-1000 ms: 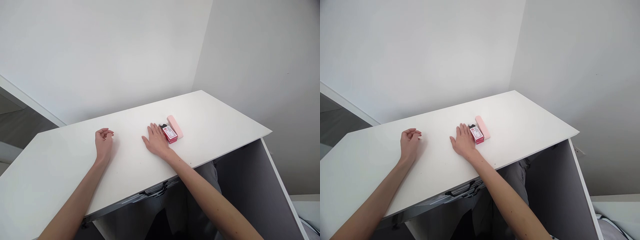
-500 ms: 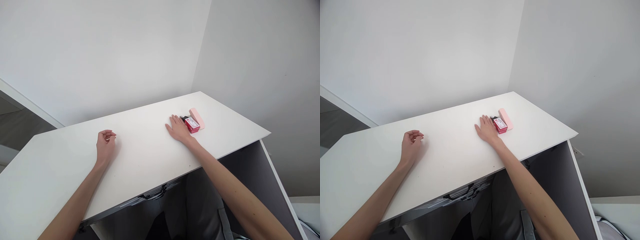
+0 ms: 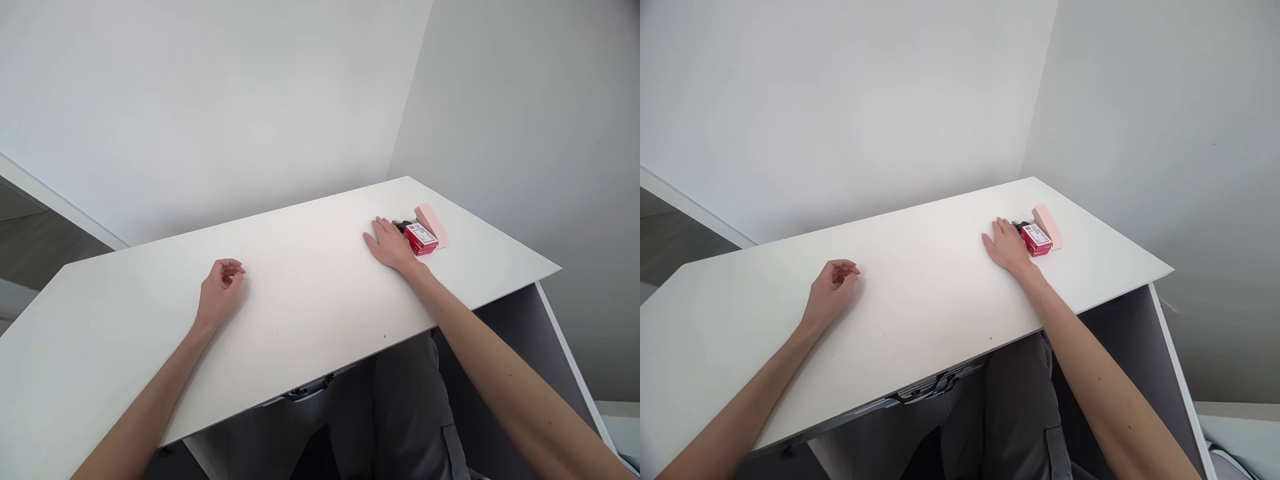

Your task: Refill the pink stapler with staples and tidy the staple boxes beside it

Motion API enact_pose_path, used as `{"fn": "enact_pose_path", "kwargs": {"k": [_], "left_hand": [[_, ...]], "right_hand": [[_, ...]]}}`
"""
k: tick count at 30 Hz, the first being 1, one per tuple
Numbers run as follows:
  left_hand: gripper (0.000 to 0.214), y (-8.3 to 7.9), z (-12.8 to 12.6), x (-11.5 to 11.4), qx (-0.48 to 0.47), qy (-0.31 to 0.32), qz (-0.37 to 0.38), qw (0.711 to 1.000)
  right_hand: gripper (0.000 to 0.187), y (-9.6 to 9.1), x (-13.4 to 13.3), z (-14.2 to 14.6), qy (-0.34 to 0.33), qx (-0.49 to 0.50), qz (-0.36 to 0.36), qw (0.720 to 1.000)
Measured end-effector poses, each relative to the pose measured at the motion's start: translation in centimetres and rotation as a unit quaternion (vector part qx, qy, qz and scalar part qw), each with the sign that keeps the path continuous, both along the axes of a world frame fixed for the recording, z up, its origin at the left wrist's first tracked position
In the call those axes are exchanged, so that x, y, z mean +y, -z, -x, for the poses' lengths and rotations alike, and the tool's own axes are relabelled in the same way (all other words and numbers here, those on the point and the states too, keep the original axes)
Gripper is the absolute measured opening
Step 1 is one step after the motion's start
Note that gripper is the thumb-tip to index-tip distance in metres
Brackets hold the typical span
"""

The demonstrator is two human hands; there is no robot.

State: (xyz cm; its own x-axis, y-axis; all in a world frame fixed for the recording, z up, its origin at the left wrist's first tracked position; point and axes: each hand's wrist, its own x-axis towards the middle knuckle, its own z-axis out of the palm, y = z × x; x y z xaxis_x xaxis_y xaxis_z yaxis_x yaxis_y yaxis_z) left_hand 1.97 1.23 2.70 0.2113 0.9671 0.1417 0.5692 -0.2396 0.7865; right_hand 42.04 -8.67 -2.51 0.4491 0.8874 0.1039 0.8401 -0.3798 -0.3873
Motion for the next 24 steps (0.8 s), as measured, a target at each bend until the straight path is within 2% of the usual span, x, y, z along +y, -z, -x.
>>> {"fn": "enact_pose_path", "kwargs": {"k": [6,10,17,24], "left_hand": [[0.025,0.0,-0.2,0.0,0.045,0.042,-0.006,0.998],[0.025,0.1,-1.0,0.3,0.055,0.055,-0.003,0.997],[0.021,0.2,-4.1,1.0,0.035,0.099,0.007,0.994],[0.02,0.0,-4.4,0.8,0.039,0.102,0.024,0.994]], "right_hand": [[0.07,0.3,-0.1,0.4,-0.01,-0.01,0.003,1.0],[0.069,0.3,0.8,0.9,-0.021,-0.007,-0.008,1.0],[0.068,-0.3,6.2,3.5,-0.046,0.072,-0.046,0.995],[0.063,-0.6,11.6,5.4,-0.099,0.147,-0.112,0.978]]}}
